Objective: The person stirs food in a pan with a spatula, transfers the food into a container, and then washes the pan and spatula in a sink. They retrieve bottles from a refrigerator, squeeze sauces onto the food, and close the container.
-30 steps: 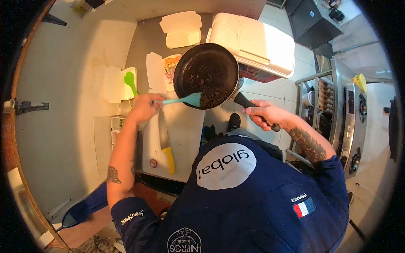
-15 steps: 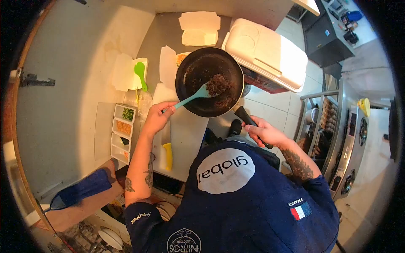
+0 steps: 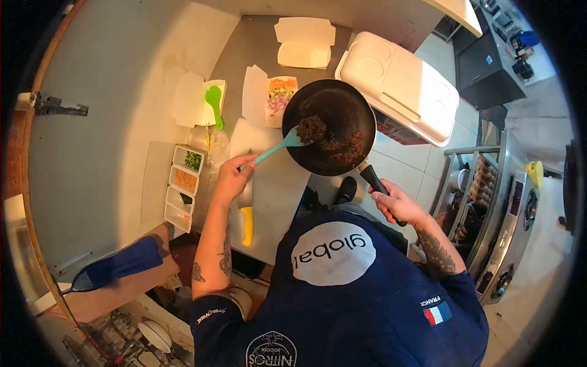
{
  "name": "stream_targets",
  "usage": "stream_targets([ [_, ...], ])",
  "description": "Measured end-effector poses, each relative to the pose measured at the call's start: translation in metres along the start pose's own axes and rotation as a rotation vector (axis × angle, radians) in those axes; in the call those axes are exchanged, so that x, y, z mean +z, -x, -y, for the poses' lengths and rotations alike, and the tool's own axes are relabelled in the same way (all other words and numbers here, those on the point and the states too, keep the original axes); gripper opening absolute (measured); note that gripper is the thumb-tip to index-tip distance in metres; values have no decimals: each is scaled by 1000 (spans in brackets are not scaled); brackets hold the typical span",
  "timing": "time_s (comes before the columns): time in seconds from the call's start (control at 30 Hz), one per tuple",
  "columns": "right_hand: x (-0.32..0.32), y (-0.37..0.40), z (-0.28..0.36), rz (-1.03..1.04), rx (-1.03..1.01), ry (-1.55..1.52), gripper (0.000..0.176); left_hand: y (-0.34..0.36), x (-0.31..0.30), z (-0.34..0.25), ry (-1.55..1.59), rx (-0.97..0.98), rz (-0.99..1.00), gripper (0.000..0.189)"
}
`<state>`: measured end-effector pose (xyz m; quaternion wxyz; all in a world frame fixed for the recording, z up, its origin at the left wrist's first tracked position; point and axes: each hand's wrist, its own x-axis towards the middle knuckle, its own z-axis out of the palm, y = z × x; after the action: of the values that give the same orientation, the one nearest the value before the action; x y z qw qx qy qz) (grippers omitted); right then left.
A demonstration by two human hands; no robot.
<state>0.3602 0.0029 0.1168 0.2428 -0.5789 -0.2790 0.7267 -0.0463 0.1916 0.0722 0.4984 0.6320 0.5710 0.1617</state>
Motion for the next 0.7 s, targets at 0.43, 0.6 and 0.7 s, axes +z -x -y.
stream_targets([
  [0.43, -27, 17, -17, 25, 58, 15, 21, -2, 19, 33, -59, -45, -354, 26],
  [0.6, -32, 18, -20, 49, 40, -14, 21, -18, 37, 28, -319, -14, -497, 25],
  [0.7, -37, 17, -22, 69, 31, -19, 21, -25, 43, 25, -525, 45, -534, 25],
])
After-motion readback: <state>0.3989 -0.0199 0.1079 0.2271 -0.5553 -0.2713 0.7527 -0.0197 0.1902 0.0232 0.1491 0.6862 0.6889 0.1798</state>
